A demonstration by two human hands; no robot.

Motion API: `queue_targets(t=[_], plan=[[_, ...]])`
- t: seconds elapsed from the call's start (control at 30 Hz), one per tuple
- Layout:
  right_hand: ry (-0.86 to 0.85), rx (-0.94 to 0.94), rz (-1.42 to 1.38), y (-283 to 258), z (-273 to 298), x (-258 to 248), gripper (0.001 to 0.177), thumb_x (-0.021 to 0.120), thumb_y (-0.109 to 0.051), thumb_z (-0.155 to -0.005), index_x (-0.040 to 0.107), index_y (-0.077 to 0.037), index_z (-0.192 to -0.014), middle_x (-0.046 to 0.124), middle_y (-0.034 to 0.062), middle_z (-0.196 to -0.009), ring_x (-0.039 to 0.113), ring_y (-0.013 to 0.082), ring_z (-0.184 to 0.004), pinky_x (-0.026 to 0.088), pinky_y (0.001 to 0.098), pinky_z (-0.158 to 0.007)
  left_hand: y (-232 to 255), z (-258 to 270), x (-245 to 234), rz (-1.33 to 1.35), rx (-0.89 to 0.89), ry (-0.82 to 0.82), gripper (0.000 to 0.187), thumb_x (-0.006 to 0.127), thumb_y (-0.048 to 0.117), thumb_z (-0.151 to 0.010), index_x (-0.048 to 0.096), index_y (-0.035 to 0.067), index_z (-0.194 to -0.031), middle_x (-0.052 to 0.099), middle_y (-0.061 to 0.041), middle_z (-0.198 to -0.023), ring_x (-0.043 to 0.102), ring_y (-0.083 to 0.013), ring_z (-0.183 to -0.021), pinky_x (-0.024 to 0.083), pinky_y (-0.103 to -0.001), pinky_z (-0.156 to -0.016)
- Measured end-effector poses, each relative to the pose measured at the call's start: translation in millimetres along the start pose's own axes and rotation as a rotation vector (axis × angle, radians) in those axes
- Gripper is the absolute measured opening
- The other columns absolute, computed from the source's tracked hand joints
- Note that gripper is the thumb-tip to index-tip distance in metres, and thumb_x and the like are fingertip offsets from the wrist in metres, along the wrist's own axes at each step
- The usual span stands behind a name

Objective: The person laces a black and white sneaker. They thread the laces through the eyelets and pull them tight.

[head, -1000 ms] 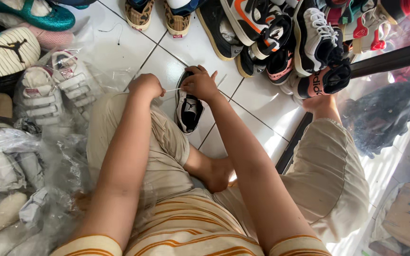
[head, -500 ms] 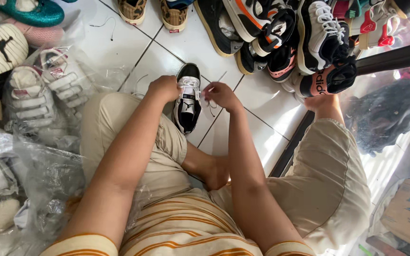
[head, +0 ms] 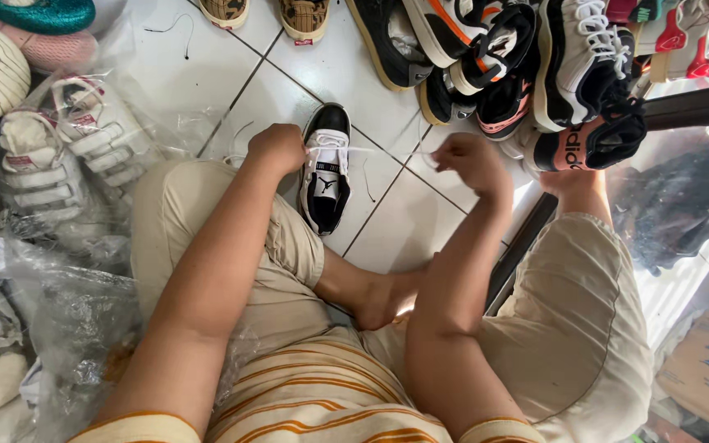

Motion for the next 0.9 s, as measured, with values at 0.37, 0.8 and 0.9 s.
queue_targets(t=[0.37,0.8,0.9], plan=[[0.434,-0.557,0.12,-74.7,-9.9,53.6,0.036,0.063,-0.001,-0.076,0.053,-0.008,-0.11,0.055,0.0119,-0.105,0.051,0.0299,-0.098,0.039,0.0426,-0.086,13.4,8.1,-4.0,-0.079,-0.061,-0.081,0.031,0.046,0.031,-0.084,0.058,0.004,-0.092,0.059,-0.016,-0.09,0.056,-0.0334,-0.087,0.045,-0.043,-0.067],[-0.108,-0.43,0.461,-89.2,-34.8,155.9,0.01,0.064,-0.013,-0.072,0.068,-0.019,-0.079,0.039,0.0017,-0.129,0.02,0.0424,-0.125,0.013,0.0792,-0.08,-0.3,0.9,-2.3,-0.04,-0.026,0.018,0.025,0.046,0.014,-0.081,0.064,-0.004,-0.077,0.061,-0.021,-0.068,0.059,-0.0369,-0.065,0.049,-0.045,-0.055],[-0.099,-0.408,0.445,-85.1,-40.4,157.5,0.008,0.065,-0.013,-0.071,0.067,-0.019,-0.075,0.036,0.0019,-0.129,0.019,0.0444,-0.124,0.013,0.08,-0.079,6.1,8.3,-10.5,-0.041,0.011,0.028,0.025,0.046,0.013,-0.081,0.063,-0.004,-0.078,0.061,-0.021,-0.07,0.06,-0.0374,-0.069,0.049,-0.047,-0.056]])
Point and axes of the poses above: each hand's wrist, its own z-axis away from the middle knuckle, its own x-axis out of the palm, y = z × x, the point moved 3 cm from there along -z, towards the middle knuckle
